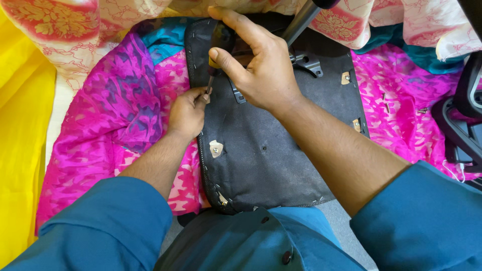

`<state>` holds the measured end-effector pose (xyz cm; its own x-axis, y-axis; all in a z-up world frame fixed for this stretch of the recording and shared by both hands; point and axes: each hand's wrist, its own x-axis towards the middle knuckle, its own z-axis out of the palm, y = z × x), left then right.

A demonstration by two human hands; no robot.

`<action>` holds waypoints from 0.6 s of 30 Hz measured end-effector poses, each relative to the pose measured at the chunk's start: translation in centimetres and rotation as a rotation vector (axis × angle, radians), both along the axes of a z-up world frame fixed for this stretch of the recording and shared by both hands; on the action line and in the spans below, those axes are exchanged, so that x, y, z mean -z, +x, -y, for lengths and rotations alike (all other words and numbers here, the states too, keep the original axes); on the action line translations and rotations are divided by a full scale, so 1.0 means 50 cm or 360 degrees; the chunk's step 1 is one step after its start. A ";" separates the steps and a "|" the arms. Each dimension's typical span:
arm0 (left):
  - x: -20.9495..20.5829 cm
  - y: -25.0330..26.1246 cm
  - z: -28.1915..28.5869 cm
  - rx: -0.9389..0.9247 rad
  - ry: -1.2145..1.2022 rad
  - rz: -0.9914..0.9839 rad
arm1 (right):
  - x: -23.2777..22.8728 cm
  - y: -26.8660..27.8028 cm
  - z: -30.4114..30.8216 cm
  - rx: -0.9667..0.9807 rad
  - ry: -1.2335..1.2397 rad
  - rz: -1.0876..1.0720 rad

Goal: The person uses a screwdriver to fasten screws into the underside of an office chair seat. They repeatedly pick up screws, align them with holes in the seat base, and tighten them while the chair remains upside down on a patterned cloth.

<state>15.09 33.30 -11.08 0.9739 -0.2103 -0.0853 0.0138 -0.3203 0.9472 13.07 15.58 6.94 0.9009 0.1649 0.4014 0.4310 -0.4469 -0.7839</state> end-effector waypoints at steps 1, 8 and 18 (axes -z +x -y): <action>-0.001 0.000 0.000 -0.0003 0.0029 -0.0037 | 0.000 0.001 0.000 0.0003 -0.0044 0.0077; 0.007 0.003 -0.001 0.0039 -0.0142 -0.0057 | 0.002 0.004 0.001 0.0016 -0.0023 0.0114; -0.022 0.000 0.001 -0.0025 0.0151 -0.0038 | -0.010 0.009 -0.011 0.0092 -0.0374 0.0516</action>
<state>15.09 33.24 -9.96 0.9745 -0.1849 -0.1273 0.0416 -0.4083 0.9119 13.52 16.12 7.46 0.7442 0.2386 0.6239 0.6081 -0.6284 -0.4850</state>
